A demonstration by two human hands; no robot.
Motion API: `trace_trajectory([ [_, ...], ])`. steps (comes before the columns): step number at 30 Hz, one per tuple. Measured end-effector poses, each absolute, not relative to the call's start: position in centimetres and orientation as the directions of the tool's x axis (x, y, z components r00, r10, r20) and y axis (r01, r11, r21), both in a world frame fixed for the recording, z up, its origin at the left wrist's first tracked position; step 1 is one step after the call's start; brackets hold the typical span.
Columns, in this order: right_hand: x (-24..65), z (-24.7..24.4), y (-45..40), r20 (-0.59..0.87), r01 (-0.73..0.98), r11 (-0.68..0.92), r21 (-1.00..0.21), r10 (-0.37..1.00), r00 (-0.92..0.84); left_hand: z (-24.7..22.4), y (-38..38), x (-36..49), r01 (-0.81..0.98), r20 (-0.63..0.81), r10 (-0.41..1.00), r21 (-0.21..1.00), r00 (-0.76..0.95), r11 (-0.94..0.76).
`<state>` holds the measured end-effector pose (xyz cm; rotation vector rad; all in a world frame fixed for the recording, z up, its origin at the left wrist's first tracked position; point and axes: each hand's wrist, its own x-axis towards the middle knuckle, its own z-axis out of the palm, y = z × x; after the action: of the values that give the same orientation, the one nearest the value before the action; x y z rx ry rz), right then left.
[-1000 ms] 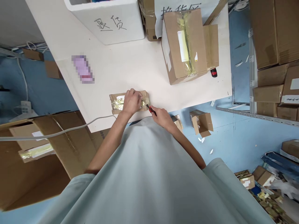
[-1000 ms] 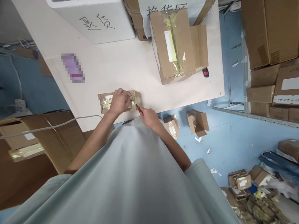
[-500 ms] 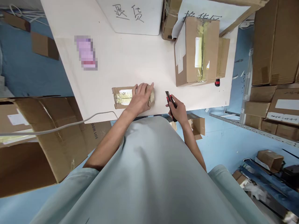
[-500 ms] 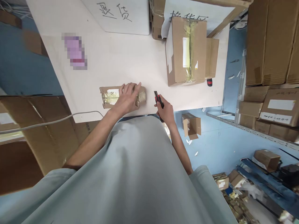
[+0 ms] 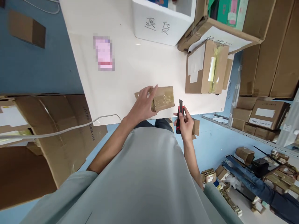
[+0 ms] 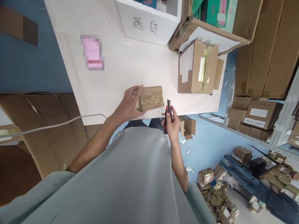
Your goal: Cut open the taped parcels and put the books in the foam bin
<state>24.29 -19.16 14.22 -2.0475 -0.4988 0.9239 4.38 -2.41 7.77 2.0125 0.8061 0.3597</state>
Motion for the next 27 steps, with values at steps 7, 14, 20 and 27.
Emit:
trace_trajectory([
  [7,21.5,15.8,-11.2,-0.33,0.145,-0.486,-0.862,0.755,0.567,6.0,-2.4,-2.0,0.47,-0.142,0.708,0.832,0.692,-0.293],
  [14,20.1,15.4,-9.1,-0.295,0.237,-0.444,-0.864,0.829,0.476,5.3,-1.9,-4.9,0.542,-0.23,0.723,0.808,0.651,-0.232],
  [20,22.1,13.1,-11.4,-0.353,0.2,-0.492,-0.847,0.803,0.48,5.6,-1.1,-5.0,0.57,-0.306,0.705,0.804,0.64,-0.168],
  [27,24.3,11.0,-13.0,-0.416,0.216,-0.536,-0.817,0.805,0.423,5.8,-2.3,-2.3,0.544,-0.281,0.767,0.832,0.577,-0.104],
])
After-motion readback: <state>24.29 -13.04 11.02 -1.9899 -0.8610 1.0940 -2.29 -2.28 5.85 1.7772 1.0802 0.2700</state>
